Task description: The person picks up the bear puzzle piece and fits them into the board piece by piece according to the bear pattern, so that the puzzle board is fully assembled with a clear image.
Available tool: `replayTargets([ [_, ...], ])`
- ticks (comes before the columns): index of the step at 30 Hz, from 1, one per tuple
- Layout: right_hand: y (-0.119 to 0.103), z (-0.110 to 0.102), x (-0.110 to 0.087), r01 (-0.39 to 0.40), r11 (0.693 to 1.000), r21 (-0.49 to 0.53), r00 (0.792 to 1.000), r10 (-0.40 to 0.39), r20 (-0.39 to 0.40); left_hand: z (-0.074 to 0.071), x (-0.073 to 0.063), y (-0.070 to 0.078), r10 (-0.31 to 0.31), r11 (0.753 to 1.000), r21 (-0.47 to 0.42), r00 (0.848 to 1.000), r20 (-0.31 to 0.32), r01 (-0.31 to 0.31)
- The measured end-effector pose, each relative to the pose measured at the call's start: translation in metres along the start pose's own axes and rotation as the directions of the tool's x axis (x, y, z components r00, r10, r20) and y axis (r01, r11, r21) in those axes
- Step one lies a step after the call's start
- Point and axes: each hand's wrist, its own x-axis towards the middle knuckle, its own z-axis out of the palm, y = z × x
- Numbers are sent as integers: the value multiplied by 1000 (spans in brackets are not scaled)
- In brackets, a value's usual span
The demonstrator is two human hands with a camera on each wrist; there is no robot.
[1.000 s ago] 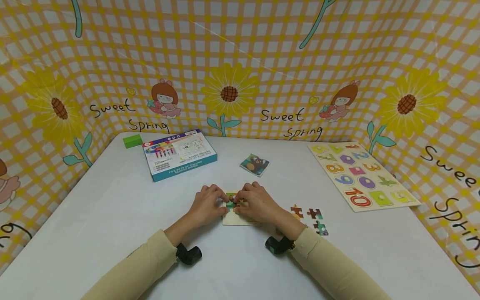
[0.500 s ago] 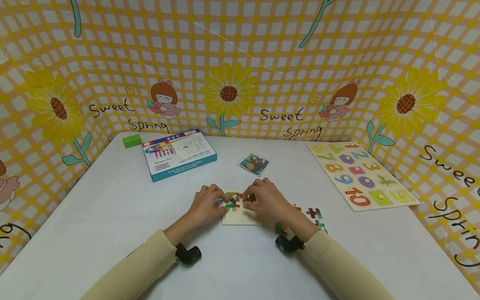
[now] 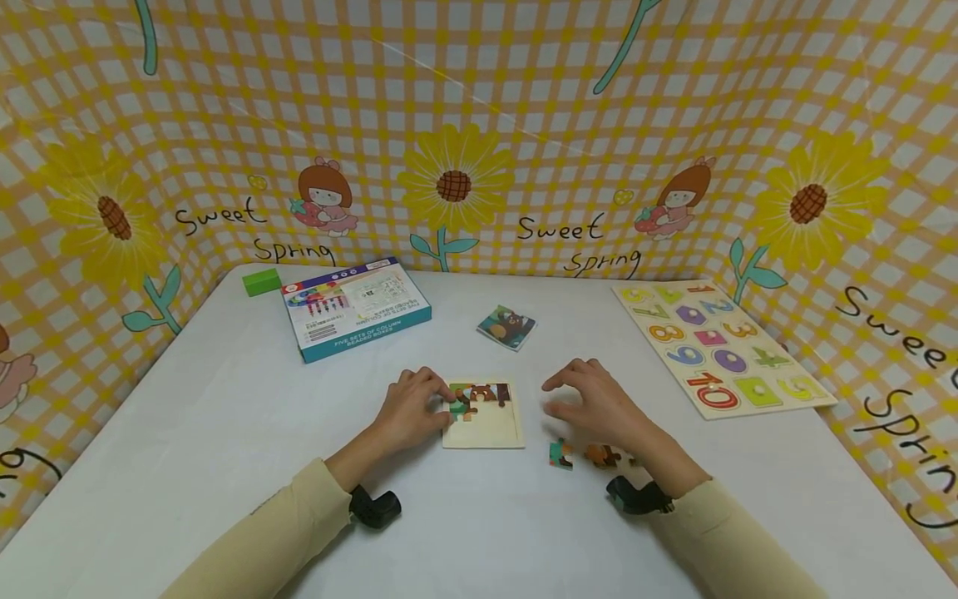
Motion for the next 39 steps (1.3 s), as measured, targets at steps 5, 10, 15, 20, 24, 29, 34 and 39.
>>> replayTargets([
  [5, 16, -4, -12, -79, 997, -5, 997, 79, 20, 0, 0, -1, -3, 1000, -3, 1000, 8, 3],
  [10, 33, -8, -23, -91, 996, -21, 996, 91, 20, 0, 0, -1, -4, 1000, -6, 1000, 10, 4],
  [15, 46, -9, -32, -68, 997, -35, 997, 69, 22, -1, 0, -1, 5, 1000, -10, 1000, 11, -5],
  [20, 51, -11, -38, -82, 996, -29, 996, 82, 23, -1, -1, 0, 2, 1000, -19, 1000, 9, -2],
  [24, 53, -11, -41, -96, 995, -20, 995, 96, 30, -1, -1, 1, -1, 1000, -16, 1000, 7, 1],
  [29, 57, -11, -43, -123, 992, -38, 992, 124, 34, 0, 0, 0, -2, 1000, -17, 1000, 7, 2],
  [34, 59, -10, -42, -117, 992, -39, 992, 119, 37, 0, 0, 0, 1, 1000, -18, 1000, 3, -1],
  [39, 61, -9, -43, -102, 994, -39, 994, 103, 33, -1, -2, 0, 26, 999, -25, 1000, -12, -26],
])
